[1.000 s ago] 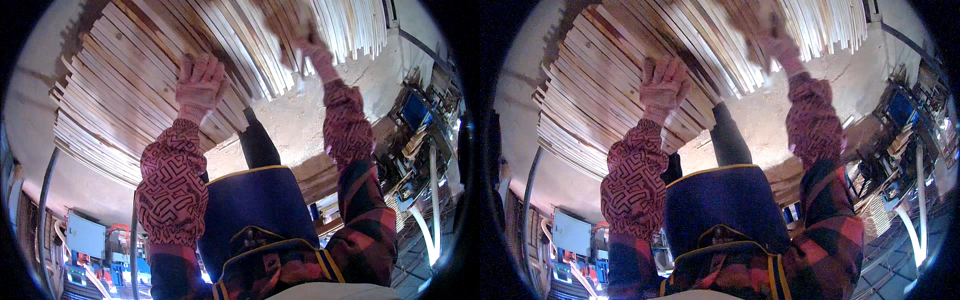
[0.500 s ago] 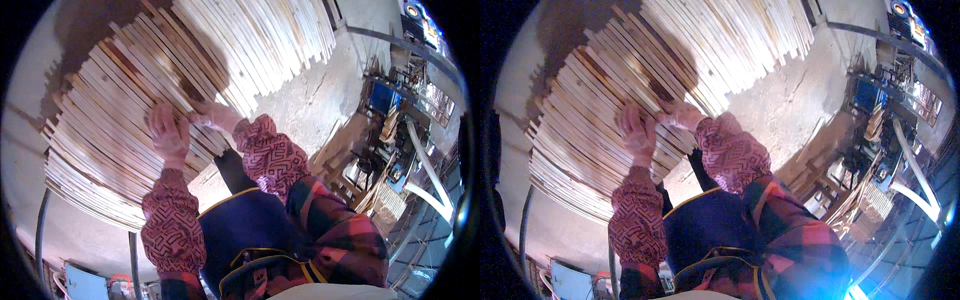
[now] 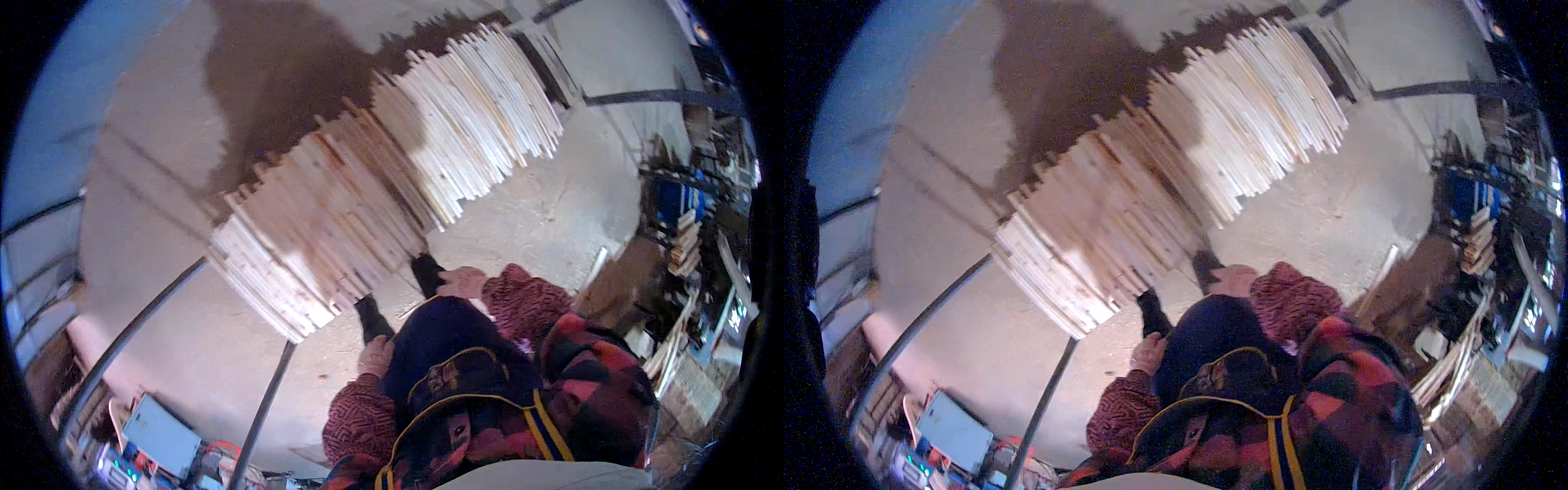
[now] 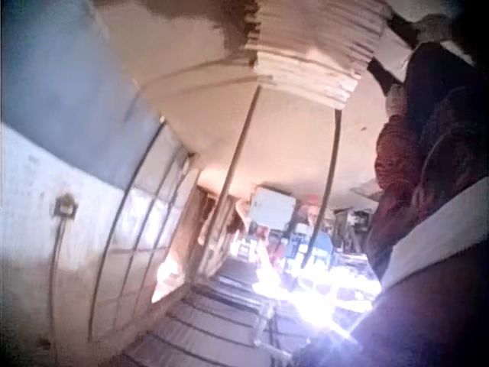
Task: The person sorts and stacks thin wooden planks on a workbench in a workshop. They pick up planks from a disorganized pile, align them, and place them into a neat stack, occasionally moving the stack to a different location on the bench.
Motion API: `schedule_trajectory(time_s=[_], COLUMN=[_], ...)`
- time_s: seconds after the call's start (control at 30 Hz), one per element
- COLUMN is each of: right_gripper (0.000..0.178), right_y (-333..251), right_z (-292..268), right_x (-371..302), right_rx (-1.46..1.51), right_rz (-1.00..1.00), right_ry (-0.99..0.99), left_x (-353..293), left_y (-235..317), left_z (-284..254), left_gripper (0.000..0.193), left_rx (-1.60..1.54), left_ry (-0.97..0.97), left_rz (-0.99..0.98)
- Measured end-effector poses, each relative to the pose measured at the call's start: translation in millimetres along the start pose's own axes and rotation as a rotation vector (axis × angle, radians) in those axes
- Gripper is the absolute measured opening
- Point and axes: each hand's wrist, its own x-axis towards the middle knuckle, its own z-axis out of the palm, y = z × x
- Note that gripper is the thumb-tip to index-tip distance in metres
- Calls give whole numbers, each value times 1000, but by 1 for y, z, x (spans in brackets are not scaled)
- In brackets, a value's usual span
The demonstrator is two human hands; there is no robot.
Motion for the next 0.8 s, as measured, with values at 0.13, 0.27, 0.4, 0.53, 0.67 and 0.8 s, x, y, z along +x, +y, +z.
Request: schedule_trajectory(time_s=[0.13, 0.27, 0.4, 0.53, 0.67, 0.8], right_gripper=[58, 63, 64, 64, 42, 37], right_y=[-16, -21, -65, -116, -44, 31], right_z=[-35, -93, -134, -131, 19, 246], right_x=[-39, -45, -55, -60, -102, -203], right_rx=[173, -14, -115, -326, -419, -146], right_rz=[336, 217, 146, 86, -246, -457], right_ry=[-32, -36, 35, -24, -123, -48], left_x=[-72, -70, -124, -171, -123, -118], left_y=[33, 58, 128, 117, 73, 25], left_z=[3, 45, 49, 93, 279, 517], left_gripper=[54, 49, 42, 43, 47, 54], left_rx=[-380, -580, -899, -945, -881, -988], left_ry=[210, 546, 427, 663, 849, 725], left_rz=[-13, 309, 204, 249, 129, -141])
